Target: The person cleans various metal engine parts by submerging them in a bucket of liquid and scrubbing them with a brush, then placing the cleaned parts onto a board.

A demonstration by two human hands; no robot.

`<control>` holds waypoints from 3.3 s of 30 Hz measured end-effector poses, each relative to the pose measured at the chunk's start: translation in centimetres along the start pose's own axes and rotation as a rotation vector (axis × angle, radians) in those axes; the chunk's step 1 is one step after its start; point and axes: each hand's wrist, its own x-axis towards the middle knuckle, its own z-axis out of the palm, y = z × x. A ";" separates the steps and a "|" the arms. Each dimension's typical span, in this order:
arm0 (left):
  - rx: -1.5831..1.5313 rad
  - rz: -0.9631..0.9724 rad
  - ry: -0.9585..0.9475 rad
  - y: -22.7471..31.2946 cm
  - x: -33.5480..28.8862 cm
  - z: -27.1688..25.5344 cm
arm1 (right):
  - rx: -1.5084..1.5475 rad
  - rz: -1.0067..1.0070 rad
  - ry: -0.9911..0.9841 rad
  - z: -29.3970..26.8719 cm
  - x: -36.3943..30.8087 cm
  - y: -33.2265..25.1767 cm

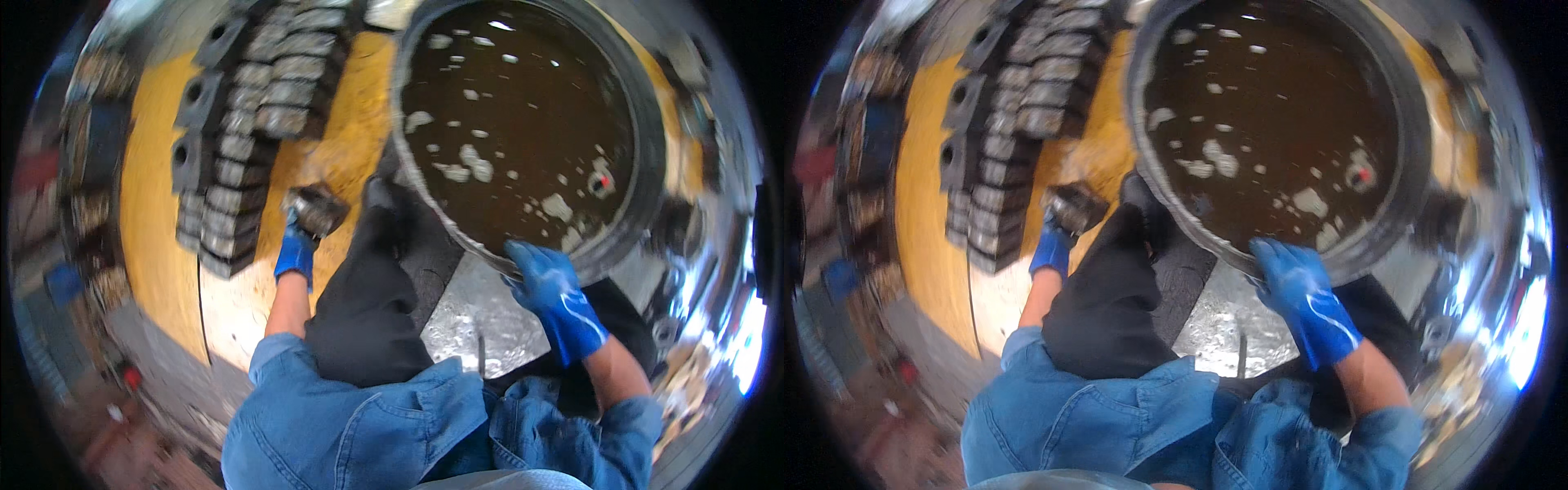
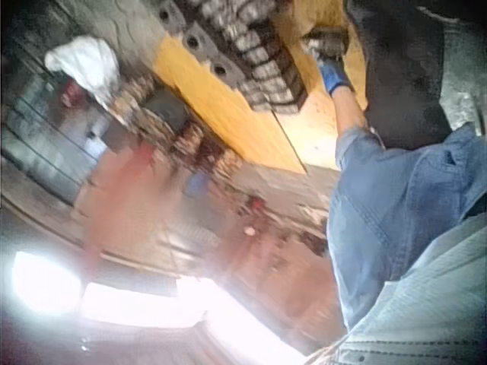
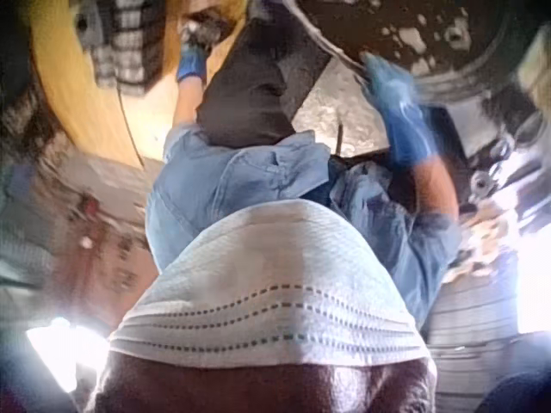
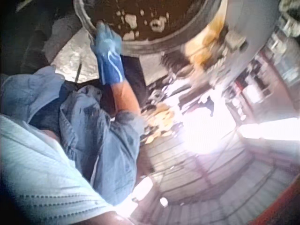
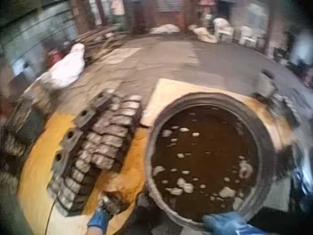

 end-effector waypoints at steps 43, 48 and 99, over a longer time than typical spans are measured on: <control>2.033 1.047 -0.574 -4.4 -23.6 64.4 | 0.231 0.010 -0.027 1.4 -2.1 2.7; 1.534 0.593 -0.606 -8.8 -20.5 68.4 | 0.265 -0.024 -0.038 2.7 -1.5 2.5; 0.190 0.138 0.183 15.0 11.0 17.4 | 0.031 0.113 -0.233 0.2 0.5 0.2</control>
